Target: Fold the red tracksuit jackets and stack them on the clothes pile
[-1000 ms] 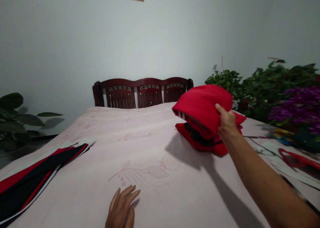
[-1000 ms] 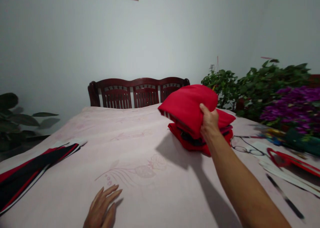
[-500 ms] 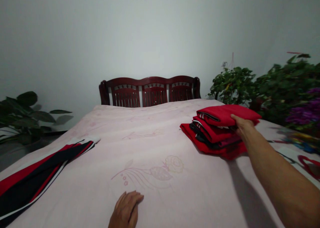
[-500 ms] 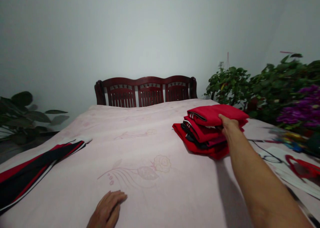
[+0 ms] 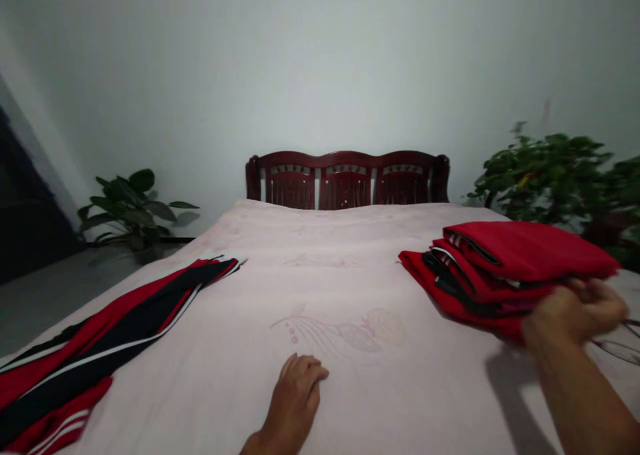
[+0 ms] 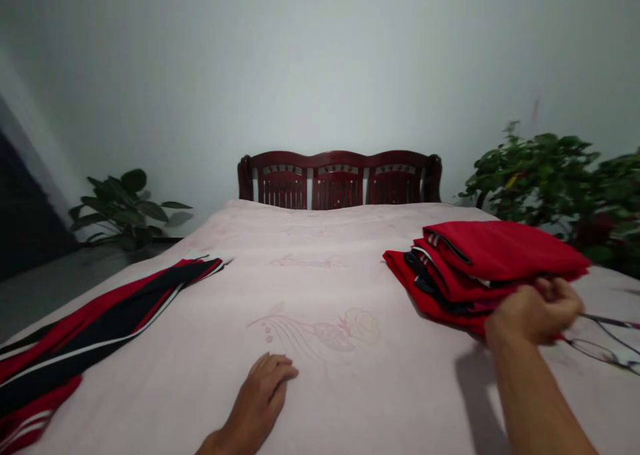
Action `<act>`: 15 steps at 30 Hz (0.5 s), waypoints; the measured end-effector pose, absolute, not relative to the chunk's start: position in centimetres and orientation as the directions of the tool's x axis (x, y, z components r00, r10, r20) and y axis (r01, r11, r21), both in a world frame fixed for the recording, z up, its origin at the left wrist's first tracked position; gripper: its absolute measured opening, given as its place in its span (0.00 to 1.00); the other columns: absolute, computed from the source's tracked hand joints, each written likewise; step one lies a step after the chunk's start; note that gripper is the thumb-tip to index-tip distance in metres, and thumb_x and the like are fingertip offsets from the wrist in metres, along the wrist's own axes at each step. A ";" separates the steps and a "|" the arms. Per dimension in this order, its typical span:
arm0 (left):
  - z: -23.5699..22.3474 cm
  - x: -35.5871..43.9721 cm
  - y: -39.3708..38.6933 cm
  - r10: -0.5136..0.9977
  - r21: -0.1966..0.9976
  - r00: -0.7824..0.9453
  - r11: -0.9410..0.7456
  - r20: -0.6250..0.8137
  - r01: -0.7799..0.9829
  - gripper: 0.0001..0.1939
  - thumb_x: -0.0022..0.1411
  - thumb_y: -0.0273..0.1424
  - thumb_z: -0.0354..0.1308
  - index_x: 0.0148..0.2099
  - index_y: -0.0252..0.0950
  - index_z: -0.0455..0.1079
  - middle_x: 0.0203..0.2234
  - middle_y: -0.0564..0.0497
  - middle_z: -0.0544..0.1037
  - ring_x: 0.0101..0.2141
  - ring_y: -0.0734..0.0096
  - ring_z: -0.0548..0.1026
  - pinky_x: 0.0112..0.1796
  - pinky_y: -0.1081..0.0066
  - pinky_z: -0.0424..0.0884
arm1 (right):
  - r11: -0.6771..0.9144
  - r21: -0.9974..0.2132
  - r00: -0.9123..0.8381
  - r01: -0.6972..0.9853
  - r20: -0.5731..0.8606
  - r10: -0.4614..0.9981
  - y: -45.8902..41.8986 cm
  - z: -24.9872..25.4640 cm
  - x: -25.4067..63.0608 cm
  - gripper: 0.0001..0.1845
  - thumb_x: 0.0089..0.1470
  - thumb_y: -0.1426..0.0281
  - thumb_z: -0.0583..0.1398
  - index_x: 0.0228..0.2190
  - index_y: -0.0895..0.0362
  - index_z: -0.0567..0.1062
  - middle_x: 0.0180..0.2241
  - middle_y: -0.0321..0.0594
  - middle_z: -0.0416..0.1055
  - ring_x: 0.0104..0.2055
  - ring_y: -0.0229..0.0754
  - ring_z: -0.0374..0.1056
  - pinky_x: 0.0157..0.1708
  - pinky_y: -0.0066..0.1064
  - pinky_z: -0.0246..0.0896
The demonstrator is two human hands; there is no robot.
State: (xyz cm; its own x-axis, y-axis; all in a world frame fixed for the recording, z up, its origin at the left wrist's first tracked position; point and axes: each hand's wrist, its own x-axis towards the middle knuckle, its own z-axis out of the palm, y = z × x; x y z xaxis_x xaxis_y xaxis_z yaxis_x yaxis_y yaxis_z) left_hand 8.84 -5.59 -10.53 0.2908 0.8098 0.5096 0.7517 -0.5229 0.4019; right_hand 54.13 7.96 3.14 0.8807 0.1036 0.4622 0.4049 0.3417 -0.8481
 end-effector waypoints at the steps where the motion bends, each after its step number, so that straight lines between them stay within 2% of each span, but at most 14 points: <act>1: -10.3 9.1 -5.7 0.818 0.432 0.272 -0.514 0.507 0.741 0.20 0.58 0.15 0.50 0.44 0.41 0.76 0.42 0.49 0.80 0.46 0.64 0.78 0.56 0.51 0.71 | 0.377 -0.850 0.902 0.367 0.424 0.078 7.4 1.7 52.0 0.32 0.46 0.73 0.57 0.55 0.64 0.68 0.56 0.65 0.67 0.57 0.57 0.68 0.58 0.49 0.61; 2: -10.1 9.2 -5.8 0.825 0.460 0.253 -0.505 0.505 0.730 0.21 0.57 0.15 0.50 0.43 0.41 0.76 0.41 0.48 0.80 0.46 0.64 0.78 0.56 0.51 0.71 | 0.394 -0.873 0.910 0.288 0.378 0.172 7.0 0.2 49.6 0.32 0.43 0.71 0.60 0.53 0.62 0.70 0.55 0.63 0.70 0.56 0.58 0.69 0.55 0.49 0.65; 3: -10.1 9.3 -5.8 0.831 0.483 0.236 -0.497 0.503 0.721 0.21 0.56 0.15 0.51 0.43 0.41 0.76 0.41 0.48 0.80 0.45 0.64 0.77 0.55 0.52 0.71 | 0.366 -0.911 0.882 0.192 0.324 0.343 6.5 -1.3 47.0 0.31 0.41 0.69 0.62 0.51 0.60 0.72 0.54 0.60 0.71 0.55 0.60 0.70 0.52 0.49 0.68; 5: -10.1 9.4 -5.8 0.839 0.508 0.219 -0.488 0.499 0.710 0.21 0.55 0.14 0.51 0.43 0.41 0.77 0.41 0.48 0.80 0.45 0.64 0.77 0.56 0.51 0.70 | 0.163 -0.984 0.714 0.078 0.169 0.680 5.8 -4.3 41.8 0.29 0.41 0.63 0.64 0.49 0.55 0.74 0.54 0.54 0.72 0.54 0.60 0.71 0.49 0.48 0.70; 7: -10.3 9.1 -5.7 0.837 0.509 0.236 -0.498 0.493 0.702 0.21 0.55 0.15 0.51 0.44 0.41 0.77 0.42 0.48 0.80 0.46 0.64 0.77 0.57 0.51 0.68 | 0.001 -0.997 0.510 0.081 0.043 0.859 5.4 -6.8 37.4 0.30 0.43 0.59 0.62 0.50 0.54 0.73 0.54 0.51 0.72 0.51 0.57 0.73 0.46 0.45 0.71; 9: -10.6 8.5 -5.5 0.832 0.506 0.259 -0.515 0.491 0.692 0.22 0.55 0.15 0.52 0.45 0.40 0.77 0.43 0.49 0.80 0.47 0.64 0.76 0.57 0.53 0.69 | -0.045 -0.981 0.390 0.189 0.033 0.920 5.3 -8.5 34.4 0.30 0.45 0.58 0.60 0.50 0.55 0.73 0.52 0.51 0.73 0.50 0.54 0.73 0.47 0.44 0.71; 12: -10.8 7.1 -5.0 0.830 0.500 0.259 -0.515 0.495 0.696 0.22 0.56 0.15 0.52 0.47 0.39 0.76 0.44 0.48 0.81 0.48 0.65 0.76 0.55 0.58 0.72 | 0.007 -0.901 0.312 0.434 0.158 0.937 5.4 -9.8 32.8 0.29 0.46 0.56 0.57 0.48 0.57 0.75 0.49 0.51 0.75 0.51 0.54 0.72 0.53 0.44 0.66; 15: -10.6 4.8 -4.3 0.851 0.453 0.186 -0.432 0.491 0.780 0.24 0.56 0.14 0.50 0.50 0.39 0.75 0.46 0.48 0.81 0.50 0.64 0.76 0.57 0.54 0.69 | 0.057 -0.824 0.244 0.564 0.233 0.941 5.6 -10.1 32.9 0.29 0.47 0.56 0.54 0.46 0.57 0.76 0.48 0.49 0.77 0.51 0.53 0.72 0.55 0.43 0.63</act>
State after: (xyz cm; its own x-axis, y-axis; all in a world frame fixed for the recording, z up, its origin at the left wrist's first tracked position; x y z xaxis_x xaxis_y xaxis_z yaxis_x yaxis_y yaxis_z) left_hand 4.81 -4.26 -10.60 0.1863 0.8509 0.4912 0.7797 -0.4323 0.4530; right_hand 32.90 5.55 -10.12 0.2442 0.9414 0.2328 0.5642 0.0573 -0.8236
